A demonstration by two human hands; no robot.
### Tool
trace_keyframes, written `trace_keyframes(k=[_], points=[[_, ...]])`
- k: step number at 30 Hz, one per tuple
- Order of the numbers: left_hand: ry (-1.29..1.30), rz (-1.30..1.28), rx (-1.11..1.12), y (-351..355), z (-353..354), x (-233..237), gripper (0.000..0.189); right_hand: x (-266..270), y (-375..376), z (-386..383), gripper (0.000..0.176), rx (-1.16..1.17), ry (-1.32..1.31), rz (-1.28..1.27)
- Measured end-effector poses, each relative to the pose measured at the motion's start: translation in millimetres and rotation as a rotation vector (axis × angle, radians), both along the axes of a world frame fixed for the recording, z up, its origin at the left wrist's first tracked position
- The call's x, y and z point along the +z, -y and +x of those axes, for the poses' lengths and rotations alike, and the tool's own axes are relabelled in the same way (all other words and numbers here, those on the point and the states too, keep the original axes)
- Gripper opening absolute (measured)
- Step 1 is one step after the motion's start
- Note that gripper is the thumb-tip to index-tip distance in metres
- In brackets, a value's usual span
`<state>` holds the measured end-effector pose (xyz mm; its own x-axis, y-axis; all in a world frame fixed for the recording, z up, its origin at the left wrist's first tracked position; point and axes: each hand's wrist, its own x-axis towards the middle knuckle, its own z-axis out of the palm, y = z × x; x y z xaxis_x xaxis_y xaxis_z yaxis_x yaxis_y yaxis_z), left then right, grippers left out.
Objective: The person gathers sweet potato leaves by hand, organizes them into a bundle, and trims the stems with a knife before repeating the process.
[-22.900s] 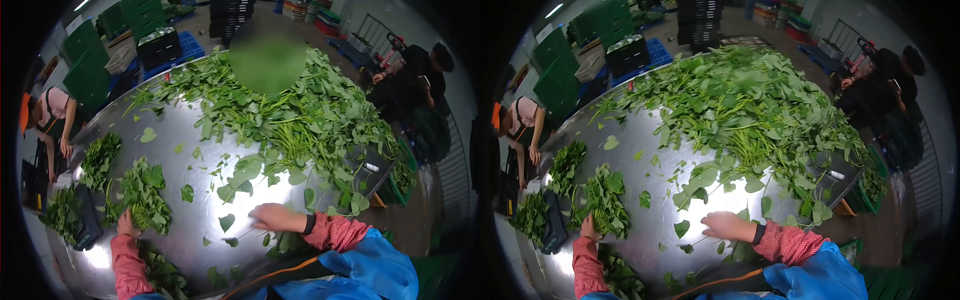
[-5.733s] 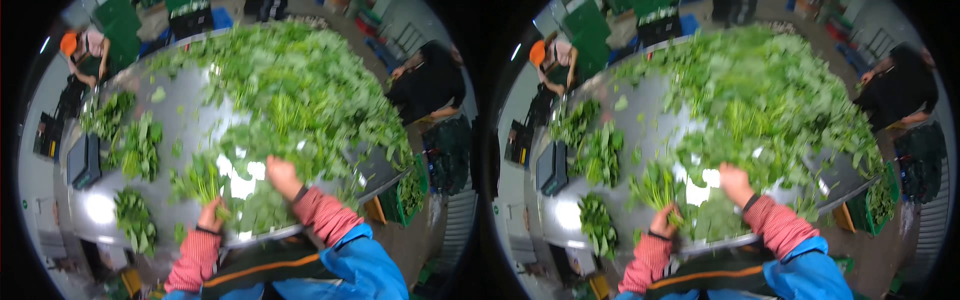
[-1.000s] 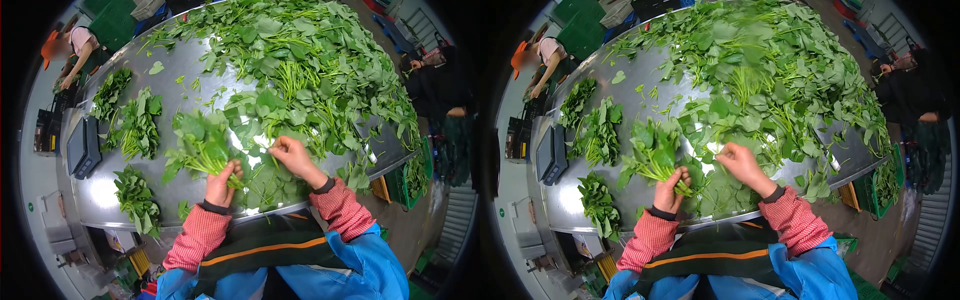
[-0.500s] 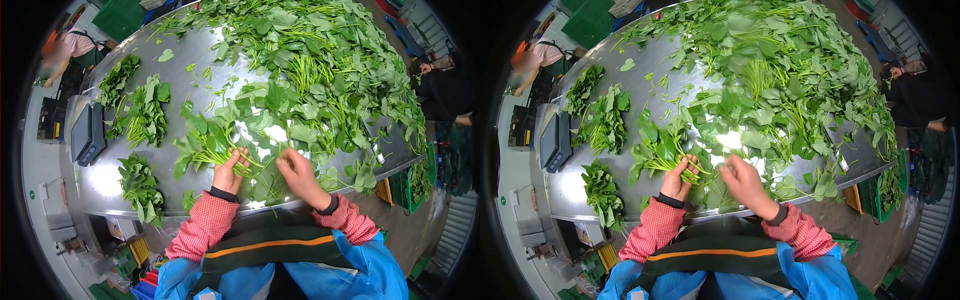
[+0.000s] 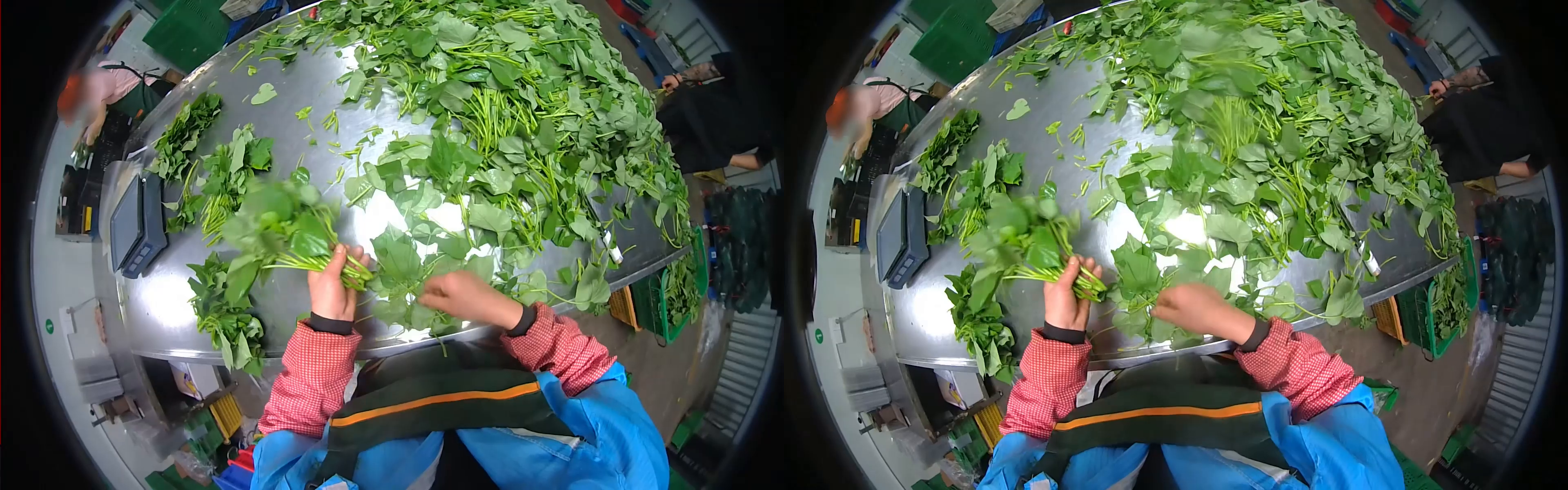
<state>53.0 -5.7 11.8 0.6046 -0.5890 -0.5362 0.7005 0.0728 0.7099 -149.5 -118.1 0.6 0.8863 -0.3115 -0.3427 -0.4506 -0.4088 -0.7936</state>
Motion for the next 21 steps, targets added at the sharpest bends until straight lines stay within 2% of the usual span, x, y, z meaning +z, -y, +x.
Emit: trace_keyframes(k=[1, 4, 7, 10, 12, 14, 17, 20, 21], points=[[-0.015, 0.022, -0.048, -1, 6, -9, 0.009, -11, 5, 1, 0.025, -0.136, 0.180, -0.102], [-0.197, 0.048, -0.143, -11, 0, -45, 0.008, -2, 46, 11, 0.024, -0.548, 0.064, -0.613], [-0.305, 0.056, -0.203, -4, -12, -42, 0.011, -41, 75, 4, 0.021, -0.432, -0.197, -0.775], [-0.311, -0.004, -0.249, -1, -11, -33, 0.013, -39, 85, -5, 0.021, -0.509, 0.105, -0.527], [-0.272, -0.055, -0.237, -1, -13, -25, 0.014, -25, 86, -8, 0.024, -0.631, 0.211, 0.159], [-0.226, -0.064, -0.234, 5, -21, -17, 0.015, -5, 72, -6, 0.020, -0.607, 0.239, 0.324], [-0.135, -0.064, -0.239, 19, -41, -5, 0.018, 0, 43, 5, 0.017, -0.562, 0.296, 0.438], [-0.018, 0.004, -0.198, 31, -60, 1, 0.015, -1, 23, 13, 0.015, -0.452, 0.165, 0.138], [0.047, -0.059, -0.267, 32, -61, -5, 0.011, -1, 16, 14, 0.014, -0.422, 0.232, -0.028]])
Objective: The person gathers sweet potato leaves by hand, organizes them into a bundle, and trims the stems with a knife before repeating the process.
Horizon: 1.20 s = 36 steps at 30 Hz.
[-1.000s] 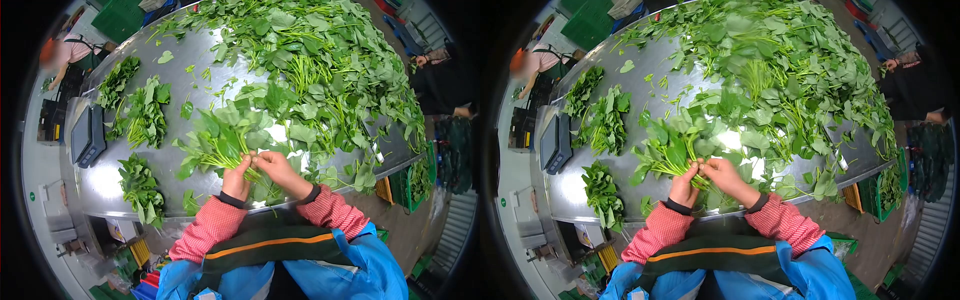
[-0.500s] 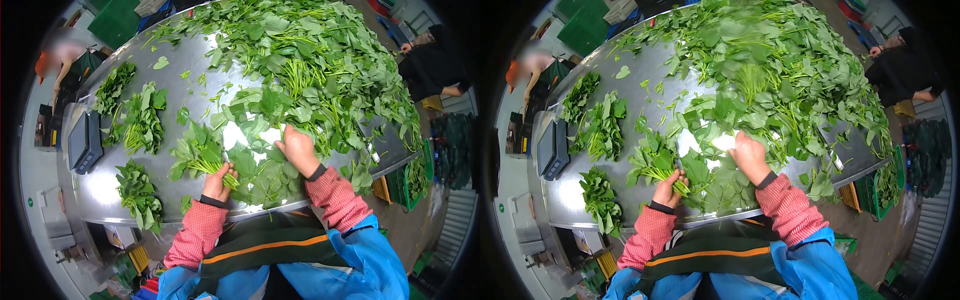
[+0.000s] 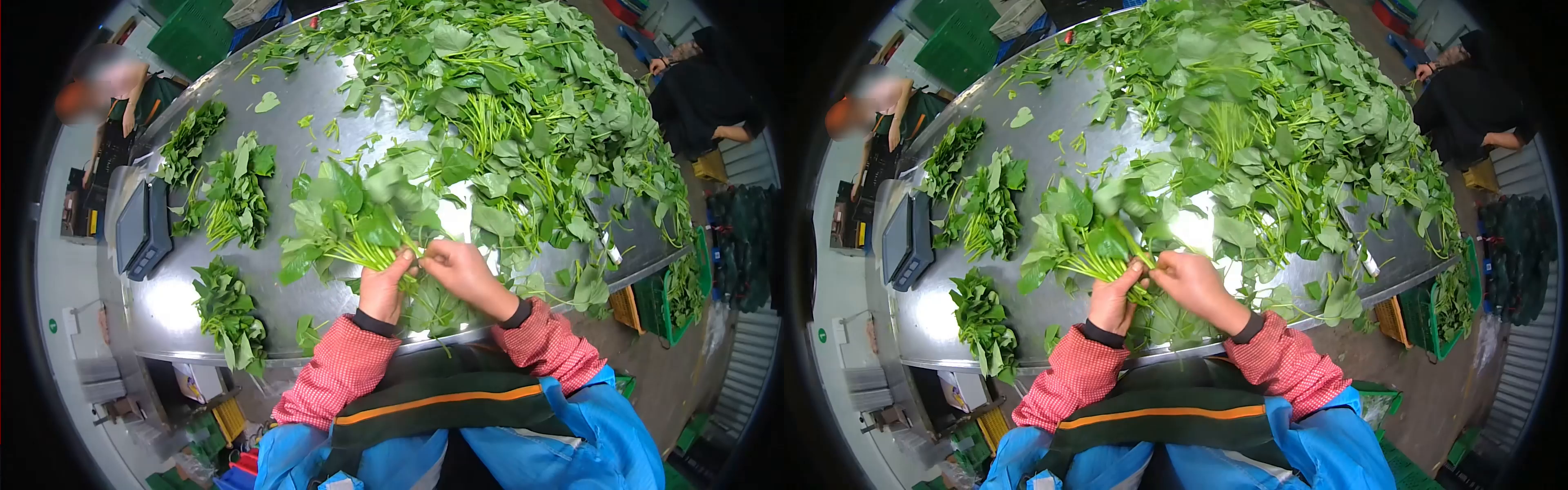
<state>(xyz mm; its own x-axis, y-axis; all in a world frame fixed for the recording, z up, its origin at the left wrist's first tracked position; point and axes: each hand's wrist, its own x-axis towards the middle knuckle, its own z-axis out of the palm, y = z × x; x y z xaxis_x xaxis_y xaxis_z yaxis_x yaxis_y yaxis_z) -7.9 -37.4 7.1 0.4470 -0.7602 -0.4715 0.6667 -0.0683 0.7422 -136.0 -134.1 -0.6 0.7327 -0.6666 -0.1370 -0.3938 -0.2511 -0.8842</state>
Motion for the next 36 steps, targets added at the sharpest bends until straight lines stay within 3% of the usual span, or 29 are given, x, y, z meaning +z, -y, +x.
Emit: trace_keyframes(k=[2, 5, 7, 8, 11, 14, 16, 18, 21, 22, 25, 26, 29, 33, 36], points=[[-0.029, -0.043, -0.002, -3, 0, -22, 0.013, 15, -12, 1, 0.013, 0.021, 0.055, -0.354], [-0.136, 0.047, 0.078, 0, 4, -18, 0.010, 16, -15, -5, 0.013, -0.068, 0.125, -0.401], [-0.183, 0.107, 0.170, -5, 22, -19, 0.012, 22, -19, -16, 0.015, 0.032, 0.101, -0.422], [-0.195, 0.044, 0.044, -12, 31, -21, 0.012, 23, -22, -22, 0.016, 0.078, 0.088, -0.433], [-0.248, 0.112, 0.185, -17, 30, -16, 0.011, 21, -29, -33, 0.019, 0.501, -0.071, -0.317], [-0.235, 0.035, 0.261, -30, 57, -35, 0.005, 37, -21, -34, 0.020, 0.561, -0.209, -0.195], [-0.230, 0.046, 0.215, -37, 65, -36, 0.006, 34, 6, -28, 0.021, 0.181, -0.176, -0.185], [-0.264, 0.125, 0.143, -39, 59, -33, 0.011, -15, 41, -23, 0.023, -0.040, -0.265, -0.495], [-0.307, 0.112, 0.089, -37, 52, -31, 0.021, -53, 55, -16, 0.026, 0.123, -0.364, -0.664], [-0.322, 0.085, 0.101, -35, 53, -31, 0.021, -51, 57, -12, 0.023, 0.086, -0.314, -0.625], [-0.295, 0.027, 0.149, -32, 55, -14, 0.020, -8, 65, -3, 0.018, -0.166, -0.052, -0.008], [-0.266, 0.005, 0.156, -30, 55, -10, 0.020, 12, 61, -2, 0.016, -0.183, -0.059, -0.188], [-0.184, -0.049, 0.146, -17, 44, 6, 0.019, 17, 41, 8, 0.016, -0.207, -0.032, -0.295], [-0.131, -0.015, 0.059, 2, 19, 12, 0.017, 15, 10, 23, 0.010, -0.084, 0.120, -0.798], [-0.201, -0.006, 0.027, 5, 11, -5, 0.015, 12, -2, 20, 0.010, 0.081, 0.185, -0.897]])
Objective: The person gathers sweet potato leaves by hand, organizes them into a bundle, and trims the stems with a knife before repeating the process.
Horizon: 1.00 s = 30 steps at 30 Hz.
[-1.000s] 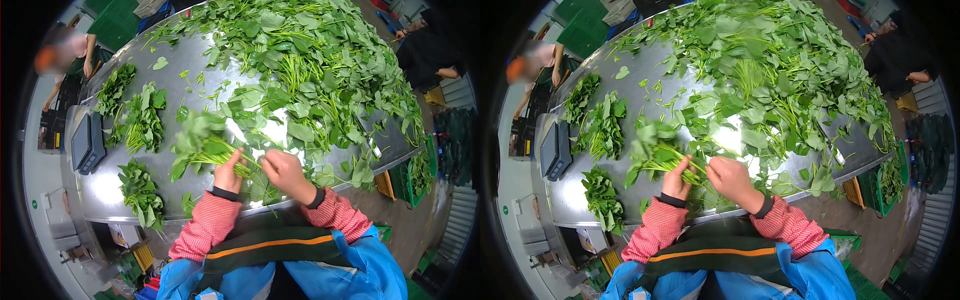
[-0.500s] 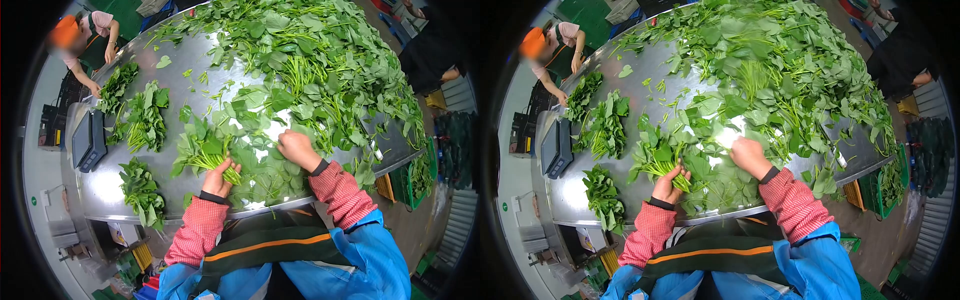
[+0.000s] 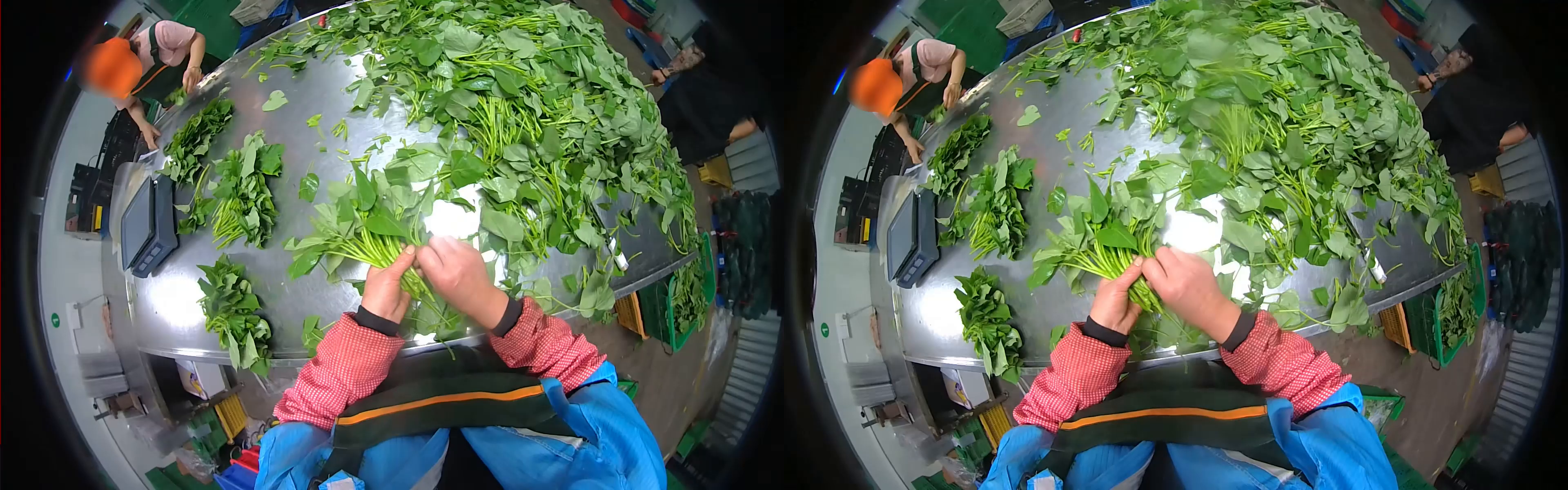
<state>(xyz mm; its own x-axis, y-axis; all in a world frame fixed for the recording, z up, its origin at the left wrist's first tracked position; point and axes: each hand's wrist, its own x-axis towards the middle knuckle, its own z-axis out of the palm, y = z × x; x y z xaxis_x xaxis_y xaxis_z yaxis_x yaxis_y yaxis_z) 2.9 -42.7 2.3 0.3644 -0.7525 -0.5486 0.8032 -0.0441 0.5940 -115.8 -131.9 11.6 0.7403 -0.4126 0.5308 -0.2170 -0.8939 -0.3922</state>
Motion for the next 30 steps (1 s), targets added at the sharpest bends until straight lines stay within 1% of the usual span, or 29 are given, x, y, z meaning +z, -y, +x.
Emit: trace_keyframes(k=[3, 6, 7, 9, 12, 15, 16, 17, 19, 22, 25, 28, 30], points=[[-0.023, 0.061, 0.003, -7, 7, -18, 0.016, -2, -4, -8, 0.011, 0.006, 0.009, 0.100], [-0.016, 0.087, 0.070, -8, 14, -5, 0.020, -13, -3, -28, 0.015, -0.193, -0.076, 0.301], [-0.018, 0.090, 0.096, -10, 18, -4, 0.021, -12, 4, -35, 0.016, -0.284, -0.068, 0.487], [-0.019, 0.100, 0.069, -14, 23, -5, 0.024, -12, 23, -45, 0.019, -0.465, -0.048, 0.861], [-0.053, 0.113, -0.003, -21, 20, -5, 0.023, -22, 35, -45, 0.023, -0.540, 0.235, 0.858], [-0.124, 0.125, -0.038, -24, 11, -16, 0.024, -12, 35, -30, 0.022, -0.467, 0.188, 0.849], [-0.130, 0.127, -0.038, -23, 8, -16, 0.022, -43, 39, -23, 0.020, -0.363, 0.148, 0.607], [-0.130, 0.131, -0.036, -23, 7, -17, 0.023, -37, 34, -15, 0.018, -0.344, 0.030, 0.599], [-0.129, 0.132, -0.028, -21, 7, -17, 0.023, -30, 20, 0, 0.017, -0.363, -0.234, 0.491], [-0.094, 0.129, -0.021, -24, 8, -19, 0.021, -34, 13, 4, 0.018, -0.215, -0.277, 0.313], [-0.056, 0.114, 0.013, -25, 8, -12, 0.021, -28, 8, 6, 0.027, -0.178, -0.097, 0.325], [-0.002, 0.119, 0.058, -20, 2, 5, 0.023, -13, 3, 5, 0.045, -0.147, -0.029, 0.201], [-0.003, 0.035, 0.049, -19, -1, -5, 0.025, -5, -8, 9, 0.056, -0.062, -0.133, 0.102]])
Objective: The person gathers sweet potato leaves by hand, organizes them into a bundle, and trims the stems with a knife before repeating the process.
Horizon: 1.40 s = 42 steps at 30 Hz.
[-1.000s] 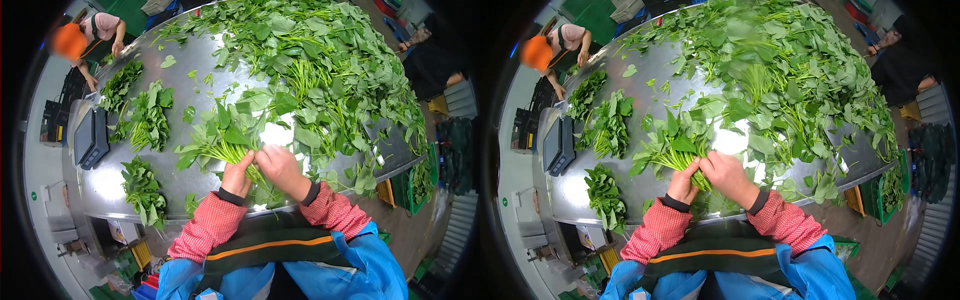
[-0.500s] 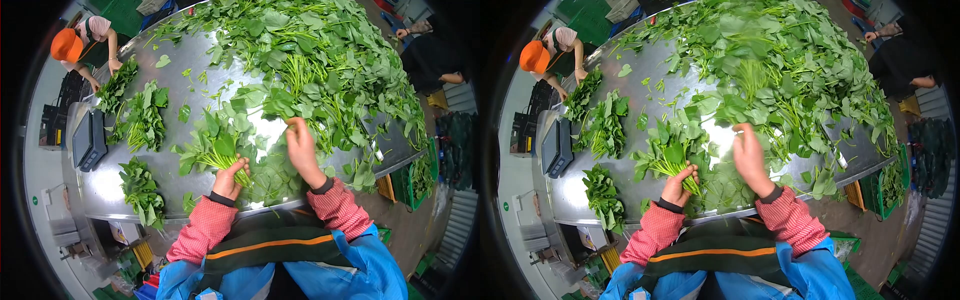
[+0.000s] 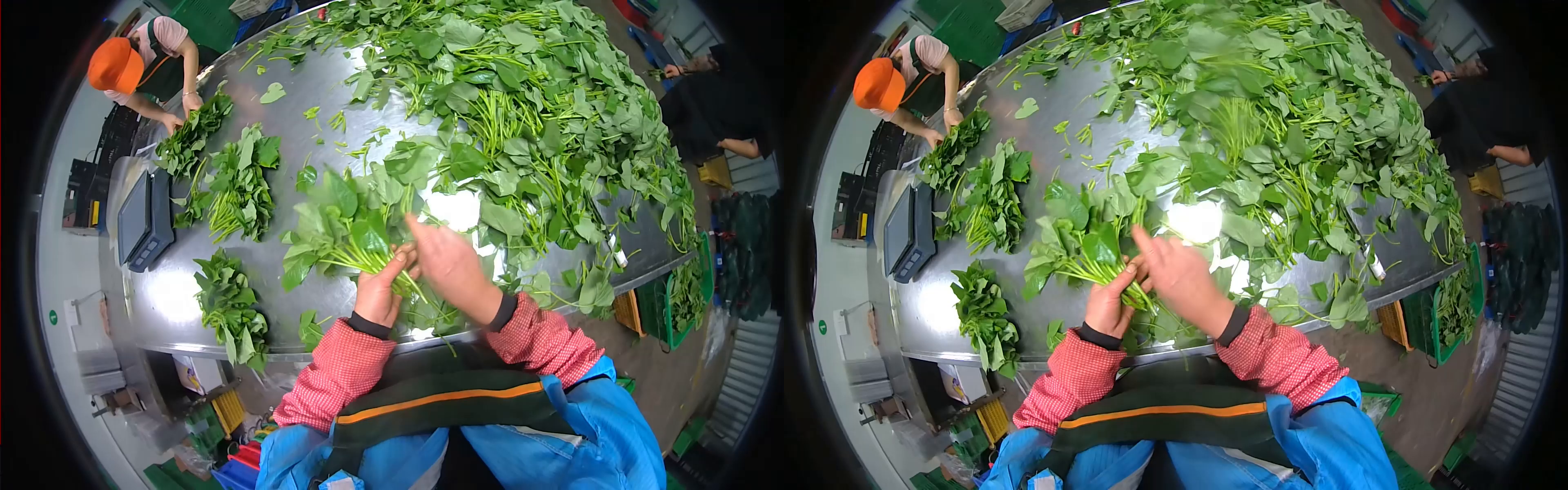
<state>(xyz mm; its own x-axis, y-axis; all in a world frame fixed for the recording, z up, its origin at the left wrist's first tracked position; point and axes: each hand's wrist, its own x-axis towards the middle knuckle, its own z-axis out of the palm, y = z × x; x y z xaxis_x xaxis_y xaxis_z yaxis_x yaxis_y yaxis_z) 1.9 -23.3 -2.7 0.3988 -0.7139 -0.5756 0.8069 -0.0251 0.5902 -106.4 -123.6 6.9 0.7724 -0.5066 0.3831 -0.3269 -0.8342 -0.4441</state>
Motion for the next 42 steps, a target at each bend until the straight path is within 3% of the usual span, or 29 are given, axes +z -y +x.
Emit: trace_keyframes(k=[2, 5, 8, 11, 14, 17, 20, 24, 27, 29, 32, 37, 41, 42], points=[[-0.010, -0.014, -0.007, -4, 1, -10, 0.025, 7, -9, -1, 0.069, 0.106, -0.143, -0.143], [0.002, 0.071, -0.051, -11, 9, -15, 0.024, 15, -15, -11, 0.069, 0.243, -0.176, 0.000], [-0.031, 0.130, -0.034, -14, 14, -8, 0.026, 14, -2, -20, 0.055, 0.312, 0.023, 0.351], [-0.041, 0.108, -0.010, -16, 20, -8, 0.021, -12, 31, -26, 0.033, -0.214, -0.141, 0.455], [-0.109, 0.098, -0.083, -11, 26, -10, 0.025, -56, 60, -27, 0.015, -0.133, -0.309, 0.104], [-0.232, 0.011, -0.087, -13, 36, -6, 0.020, -56, 62, -25, 0.010, -0.185, -0.049, 0.259], [-0.119, -0.093, 0.104, -14, 44, 1, 0.020, -46, 70, -29, 0.015, -0.236, 0.338, 1.056], [0.094, -0.003, 0.069, 2, 27, 22, 0.021, -41, 48, -28, 0.021, -0.249, 0.359, 1.176], [0.067, -0.013, -0.132, 12, 2, 16, 0.024, -25, 17, -14, 0.019, -0.166, 0.363, 1.124], [0.134, 0.006, -0.196, 15, -11, 5, 0.024, -12, 3, -16, 0.016, -0.116, 0.299, 1.316], [0.152, 0.103, -0.273, 11, -7, -3, 0.022, -24, 17, -37, 0.020, -0.092, 0.135, 0.842], [-0.026, 0.095, -0.223, 6, 7, -20, 0.025, -11, 86, -109, 0.017, -0.598, 0.195, 0.456], [-0.106, 0.178, -0.361, 14, 0, -12, 0.024, -29, 153, -153, 0.020, -0.790, -0.009, 0.125], [-0.140, 0.190, -0.409, 15, -1, -14, 0.024, -39, 163, -158, 0.022, -0.787, -0.269, 0.168]])
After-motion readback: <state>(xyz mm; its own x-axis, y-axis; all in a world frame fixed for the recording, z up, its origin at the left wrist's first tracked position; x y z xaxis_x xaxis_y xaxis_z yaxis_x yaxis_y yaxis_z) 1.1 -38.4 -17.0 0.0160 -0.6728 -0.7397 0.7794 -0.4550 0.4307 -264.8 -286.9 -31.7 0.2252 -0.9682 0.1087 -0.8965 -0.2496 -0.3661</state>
